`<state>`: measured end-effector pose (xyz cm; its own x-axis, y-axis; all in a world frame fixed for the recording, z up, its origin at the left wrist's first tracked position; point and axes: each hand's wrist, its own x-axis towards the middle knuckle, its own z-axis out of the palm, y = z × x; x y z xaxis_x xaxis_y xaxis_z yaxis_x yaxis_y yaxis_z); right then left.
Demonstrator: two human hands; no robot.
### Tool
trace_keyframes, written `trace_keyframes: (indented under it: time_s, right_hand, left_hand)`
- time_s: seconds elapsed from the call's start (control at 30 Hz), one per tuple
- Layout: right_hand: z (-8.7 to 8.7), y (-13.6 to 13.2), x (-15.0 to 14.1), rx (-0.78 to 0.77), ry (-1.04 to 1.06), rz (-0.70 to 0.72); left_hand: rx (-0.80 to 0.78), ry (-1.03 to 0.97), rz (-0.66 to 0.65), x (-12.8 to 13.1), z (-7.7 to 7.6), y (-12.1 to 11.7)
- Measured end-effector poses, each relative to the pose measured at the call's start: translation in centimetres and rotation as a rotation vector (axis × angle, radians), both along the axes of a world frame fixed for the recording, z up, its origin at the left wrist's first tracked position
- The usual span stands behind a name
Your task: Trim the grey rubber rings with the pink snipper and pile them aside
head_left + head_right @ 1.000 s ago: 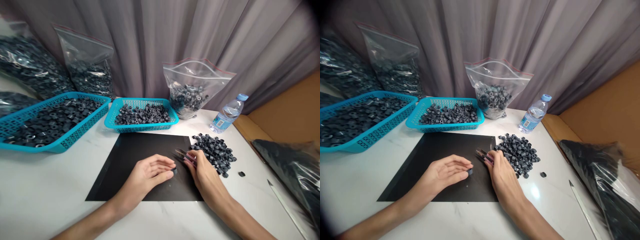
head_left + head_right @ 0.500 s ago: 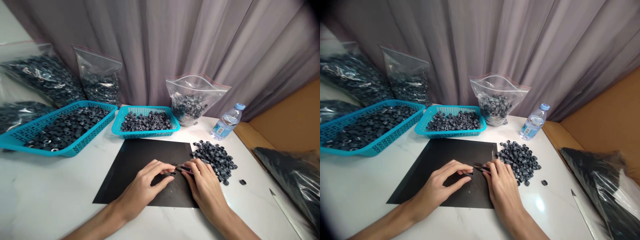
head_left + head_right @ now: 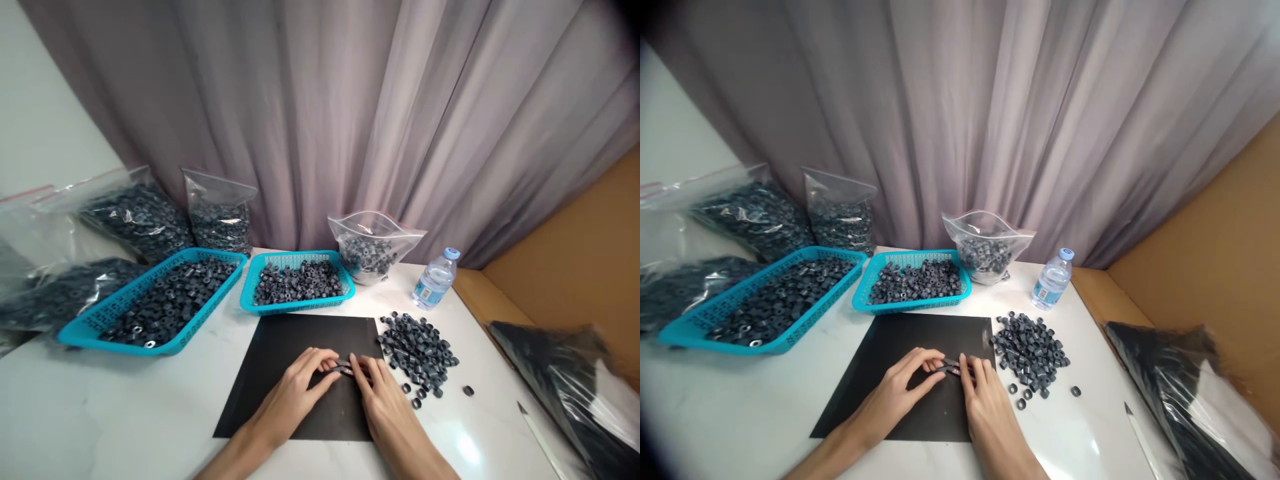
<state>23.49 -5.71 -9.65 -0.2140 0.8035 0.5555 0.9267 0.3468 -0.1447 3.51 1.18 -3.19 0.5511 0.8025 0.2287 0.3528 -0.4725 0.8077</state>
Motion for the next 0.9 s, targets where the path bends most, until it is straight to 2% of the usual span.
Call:
trace_keyframes:
  time_s: [0.17,0.27,0.33,0.47,0.53,0.63,0.8,0.9]
  right_hand:
    - [-0.4,-0.5,-0.3,-0.003,0.051,0.028]
    - [0.0,-0.3,0.2,-0.034,0.103,0.084]
    - [0.9,0.1,0.6,-0.066,0.142,0.146]
    - [4.1,0.8,0.5,-0.128,0.260,0.188]
    - [5.4,1.2,-0.3,-0.168,0.278,0.280]
    - [6.2,1.8,-1.9,-0.191,0.319,0.378]
    - [6.2,2.8,-3.4,-0.165,0.532,0.332]
    - [8.1,3.9,-2.6,-0.017,0.509,0.287]
  left_hand:
    - [-0.062,-0.053,0.038,-0.1,0.1,0.1]
    - [-0.079,-0.080,0.053,-0.3,0.2,0.1]
    - [-0.097,-0.101,0.049,-0.5,0.3,0.2]
    - [-0.171,-0.163,0.025,-0.8,0.3,0.8]
    - [-0.225,-0.203,0.007,-0.8,0.3,1.1]
    - [-0.295,-0.250,-0.025,-0.8,0.3,1.5]
    - [-0.302,-0.250,-0.031,-1.1,0.5,1.9]
    - [-0.204,-0.202,0.001,-1.4,0.9,1.9]
